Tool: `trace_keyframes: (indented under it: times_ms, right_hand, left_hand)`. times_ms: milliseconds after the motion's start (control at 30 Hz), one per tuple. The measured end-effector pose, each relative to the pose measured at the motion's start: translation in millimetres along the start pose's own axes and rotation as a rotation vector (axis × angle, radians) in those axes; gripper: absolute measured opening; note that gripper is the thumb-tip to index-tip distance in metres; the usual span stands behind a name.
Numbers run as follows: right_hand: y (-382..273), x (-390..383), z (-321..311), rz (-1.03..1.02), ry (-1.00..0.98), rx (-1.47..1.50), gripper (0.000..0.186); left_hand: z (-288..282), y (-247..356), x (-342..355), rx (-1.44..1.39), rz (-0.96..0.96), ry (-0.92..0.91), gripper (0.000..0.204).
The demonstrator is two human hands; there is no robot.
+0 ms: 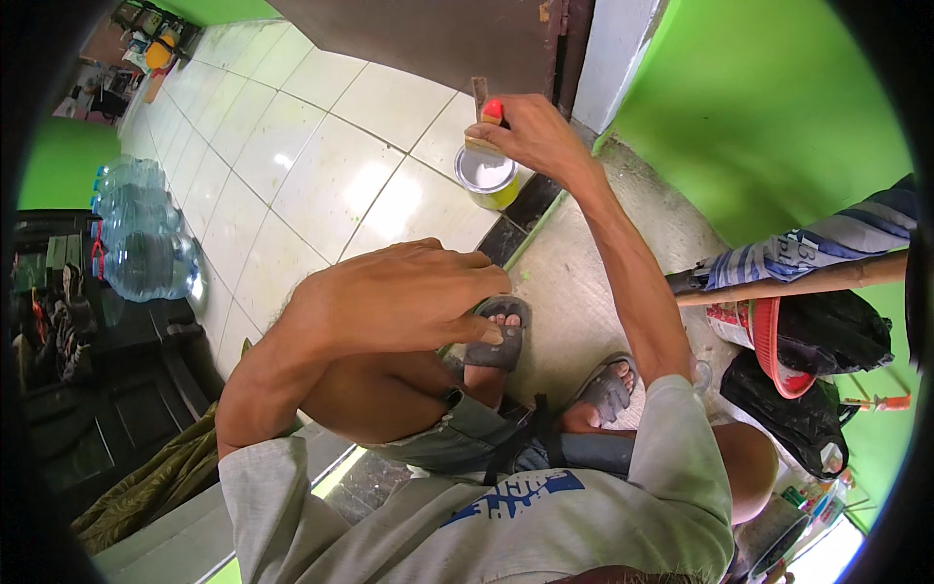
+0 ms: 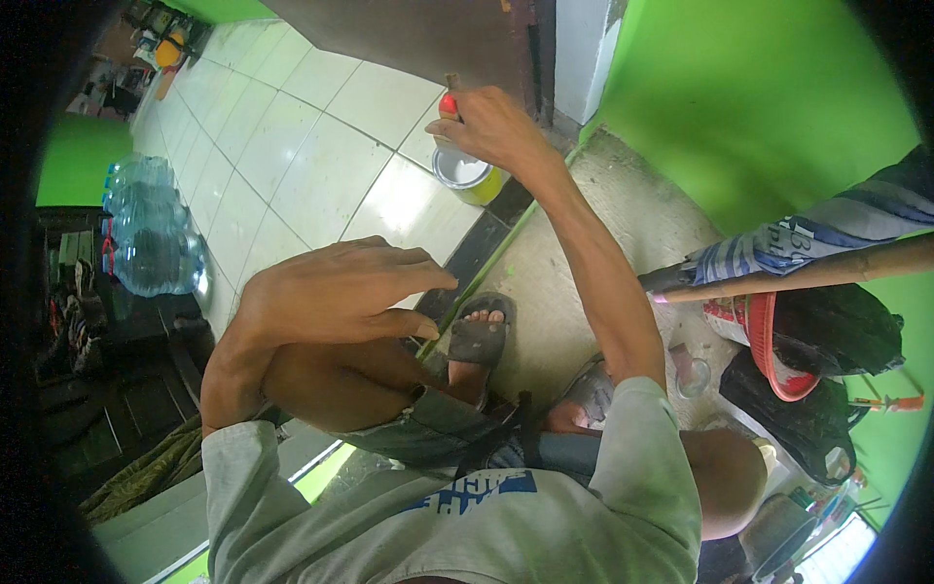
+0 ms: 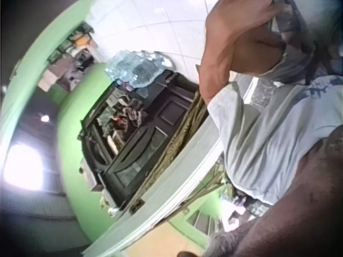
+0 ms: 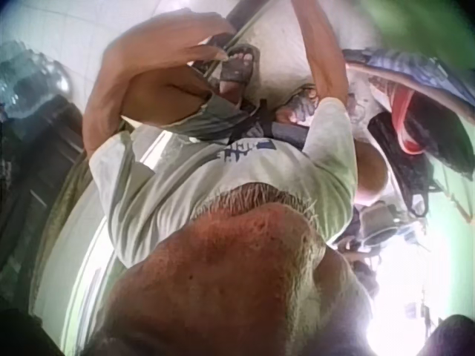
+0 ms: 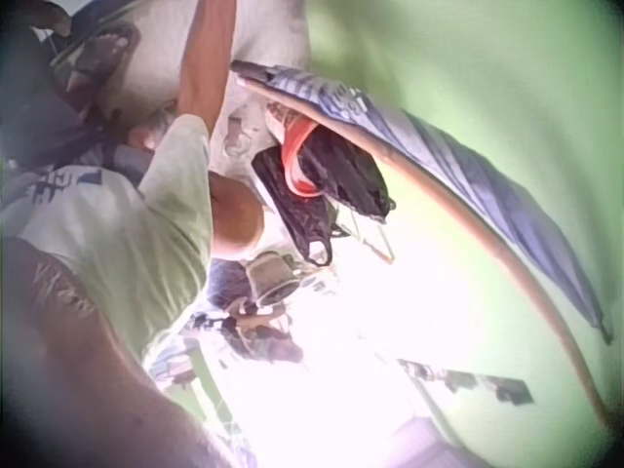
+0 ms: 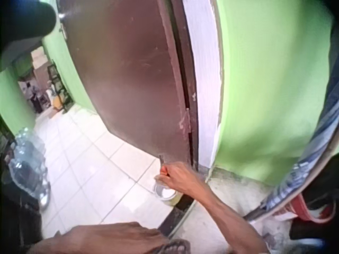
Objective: The person paints the door frame white using a paintbrush and a paint can. They repeatedly dip the brush into the can and apply paint to the frame edges.
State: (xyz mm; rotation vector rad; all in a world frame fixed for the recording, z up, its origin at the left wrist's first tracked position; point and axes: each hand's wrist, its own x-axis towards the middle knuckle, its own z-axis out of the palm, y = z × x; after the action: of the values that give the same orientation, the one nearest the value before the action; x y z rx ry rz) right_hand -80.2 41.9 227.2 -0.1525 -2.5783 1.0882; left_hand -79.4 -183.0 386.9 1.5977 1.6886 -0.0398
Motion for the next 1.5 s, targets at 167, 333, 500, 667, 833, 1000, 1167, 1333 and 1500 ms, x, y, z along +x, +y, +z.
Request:
trace_keyframes:
  times_ms: [167, 333, 500, 667, 833, 1000, 1167, 1333, 1500]
  right_hand:
    - [20.1, 9.2, 27.6, -0.003, -0.132, -0.11, 0.04]
    - [30.7, 2.5, 41.8, 0.015, -0.143, -0.113, 0.038]
    - [25.8, -1.0, 34.6, 0.003, -0.091, -0.085, 0.038]
    - [4.6, -2.8, 9.5, 0.011, -0.006, -0.034, 0.04]
    - [25.1, -32.4, 23.5, 0.268, 0.098, 0.151, 0.035]
    - [74.2, -63.3, 43.1, 0.463, 0.46, 0.801, 0.03]
    - [98.8, -95.2, 69.1, 0.741, 0.585, 1.212, 0.031]
    - [103.7, -106.4, 88.2, 0.842, 0.629, 1.508, 0.038]
    - [110.8, -112.3, 105.8, 0.826, 0.648, 1.63, 0.048]
  left_hand:
    - [1.7, -2.5, -1.5, -0.038, 0.01, 0.086, 0.03]
    - [4.4, -9.7, -2.0, -0.031, 0.027, 0.096, 0.031]
    - [1.8, -8.3, -2.1, -0.034, 0.017, 0.073, 0.031]
    - [-1.9, -7.4, -3.0, -0.023, -0.012, -0.002, 0.044]
    - [0.4, -6.1, -6.3, -0.056, 0.007, 0.091, 0.031]
    - [-0.8, -3.2, -4.5, -0.099, 0.025, 0.08, 0.032]
    - [-3.1, -4.4, -1.9, -0.043, -0.022, -0.022, 0.047]
    - [-2.7, -7.7, -1.4, -0.045, -0.009, -0.013, 0.05]
    - [-2.7, -8.2, 1.8, -0.048, -0.019, -0.03, 0.05]
